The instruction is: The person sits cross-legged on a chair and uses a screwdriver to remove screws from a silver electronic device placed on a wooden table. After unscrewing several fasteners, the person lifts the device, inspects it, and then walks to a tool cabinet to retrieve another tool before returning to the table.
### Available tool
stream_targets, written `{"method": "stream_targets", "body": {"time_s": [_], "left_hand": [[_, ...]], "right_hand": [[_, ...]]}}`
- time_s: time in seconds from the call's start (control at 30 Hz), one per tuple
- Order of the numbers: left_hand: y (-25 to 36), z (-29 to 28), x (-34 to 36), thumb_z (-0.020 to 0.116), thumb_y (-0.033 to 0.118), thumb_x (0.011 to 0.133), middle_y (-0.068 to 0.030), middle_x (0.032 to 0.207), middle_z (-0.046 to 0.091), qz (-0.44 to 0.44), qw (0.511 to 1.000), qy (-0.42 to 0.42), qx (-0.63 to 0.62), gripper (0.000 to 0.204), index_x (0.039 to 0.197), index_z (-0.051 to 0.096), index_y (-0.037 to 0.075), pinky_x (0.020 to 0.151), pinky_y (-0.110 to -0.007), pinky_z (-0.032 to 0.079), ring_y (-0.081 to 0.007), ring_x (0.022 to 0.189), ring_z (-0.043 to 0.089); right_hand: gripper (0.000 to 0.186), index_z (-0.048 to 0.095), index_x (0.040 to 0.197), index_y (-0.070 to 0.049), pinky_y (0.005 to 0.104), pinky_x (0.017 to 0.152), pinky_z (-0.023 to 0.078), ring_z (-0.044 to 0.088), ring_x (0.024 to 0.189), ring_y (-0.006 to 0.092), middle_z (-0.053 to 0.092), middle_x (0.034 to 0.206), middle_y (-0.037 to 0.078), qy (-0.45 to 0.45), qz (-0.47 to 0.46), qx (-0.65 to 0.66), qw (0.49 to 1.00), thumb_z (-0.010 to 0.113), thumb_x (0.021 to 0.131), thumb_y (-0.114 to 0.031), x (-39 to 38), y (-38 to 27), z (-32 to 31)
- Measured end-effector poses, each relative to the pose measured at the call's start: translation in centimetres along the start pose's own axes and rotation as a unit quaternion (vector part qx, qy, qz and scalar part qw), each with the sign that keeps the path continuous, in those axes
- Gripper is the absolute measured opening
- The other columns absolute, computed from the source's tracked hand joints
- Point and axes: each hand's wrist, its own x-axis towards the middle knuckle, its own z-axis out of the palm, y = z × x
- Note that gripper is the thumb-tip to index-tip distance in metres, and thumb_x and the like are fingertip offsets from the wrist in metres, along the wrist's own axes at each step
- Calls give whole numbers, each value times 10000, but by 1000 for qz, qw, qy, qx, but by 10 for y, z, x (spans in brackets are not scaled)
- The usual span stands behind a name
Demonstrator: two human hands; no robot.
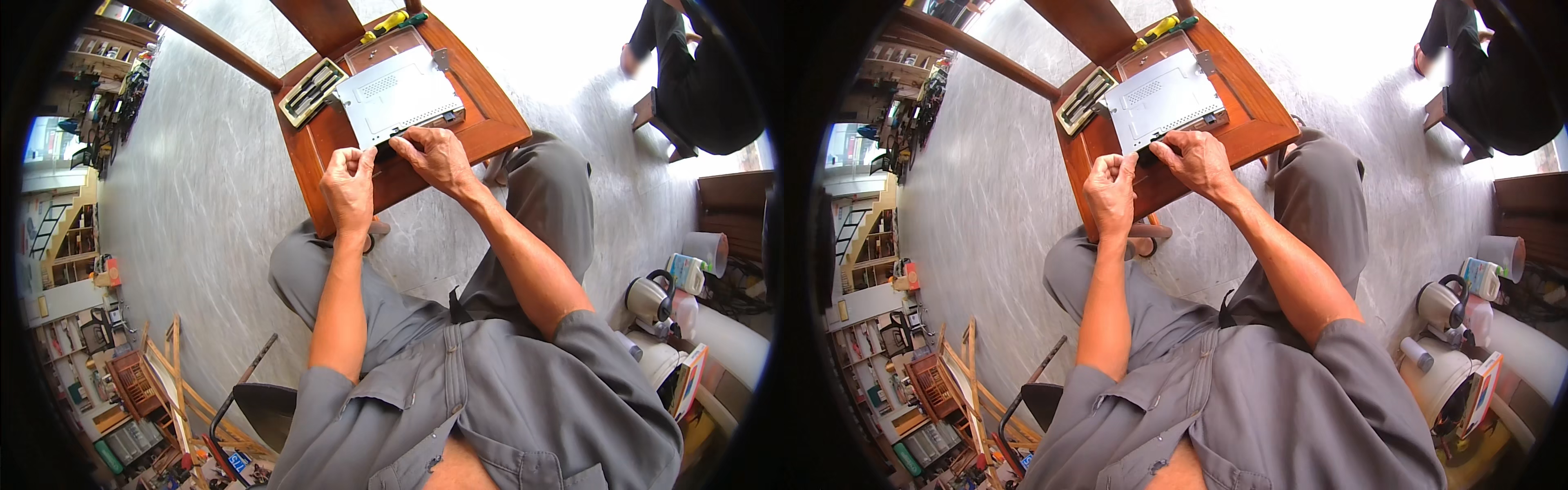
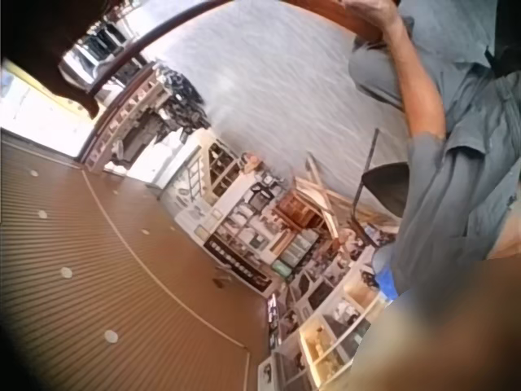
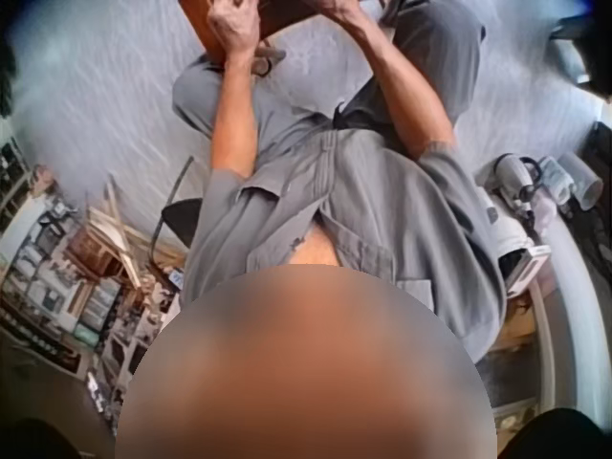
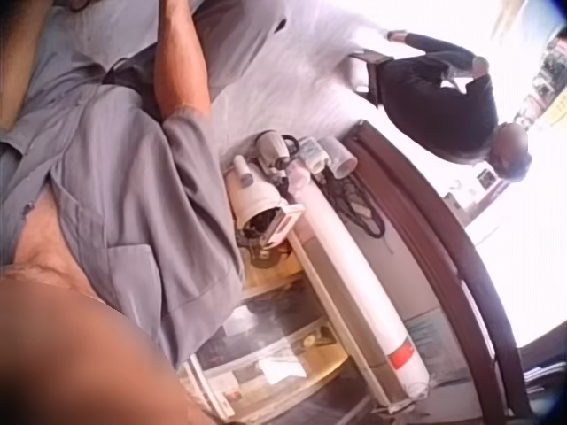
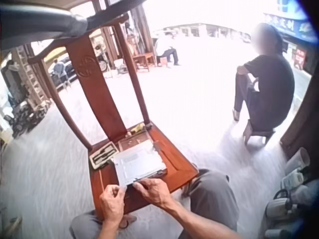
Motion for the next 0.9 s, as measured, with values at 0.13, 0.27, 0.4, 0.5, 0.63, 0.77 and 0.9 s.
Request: {"method": "stream_targets", "body": {"time_s": [0.13,0.27,0.4,0.5,0.63,0.77,0.9], "left_hand": [[18,-6,-5,724,227,992,-77,755,688,-138,970,-53,-191,256,914,674,-11,429,-220,440,-66,545,578],[17,-12,1,688,281,1011,-148,889,741,-230,918,-78,-312,331,1046,669,-48,438,-252,505,-98,545,599],[20,-20,4,663,271,1023,-166,967,751,-286,877,-102,-372,345,1132,632,-55,532,-274,587,-151,684,703],[28,-15,-7,662,233,1021,-215,1262,626,-333,798,-113,-490,415,1272,542,-75,769,-355,617,-243,1014,682],[29,-2,-17,679,179,1003,-182,1401,503,-347,736,-83,-575,478,1379,479,-40,1030,-443,537,-280,1246,570],[35,6,-21,694,171,987,-129,1309,541,-373,723,-38,-580,433,1347,526,-2,1068,-452,496,-259,1230,548],[32,6,-19,628,157,1020,-153,1365,547,-348,726,-41,-591,360,1315,540,-29,1134,-467,459,-280,1287,538]], "right_hand": [[292,772,959,-72,433,684,559,723,754,339,731,803,162,-8,12,-5,1000,694,958,-353,1,4,1],[289,770,981,-68,430,683,560,725,756,338,732,812,169,-6,-4,1,1000,696,960,-346,1,0,-1],[288,773,984,-67,428,685,563,726,754,339,734,813,168,-14,-2,-2,1000,693,962,-344,0,0,-1],[293,772,977,-65,428,683,564,724,745,340,735,812,168,-4,-11,2,1000,687,966,-345,1,3,0],[301,769,961,-62,432,678,565,721,738,344,734,810,169,-9,-10,12,1000,675,970,-348,1,4,0],[307,759,948,-41,438,680,566,719,735,352,730,811,184,-14,-17,2,1000,656,970,-329,1,3,-1],[287,722,935,12,447,682,565,715,727,370,712,810,230,-15,-27,20,999,637,959,-261,-2,-2,-11]]}}
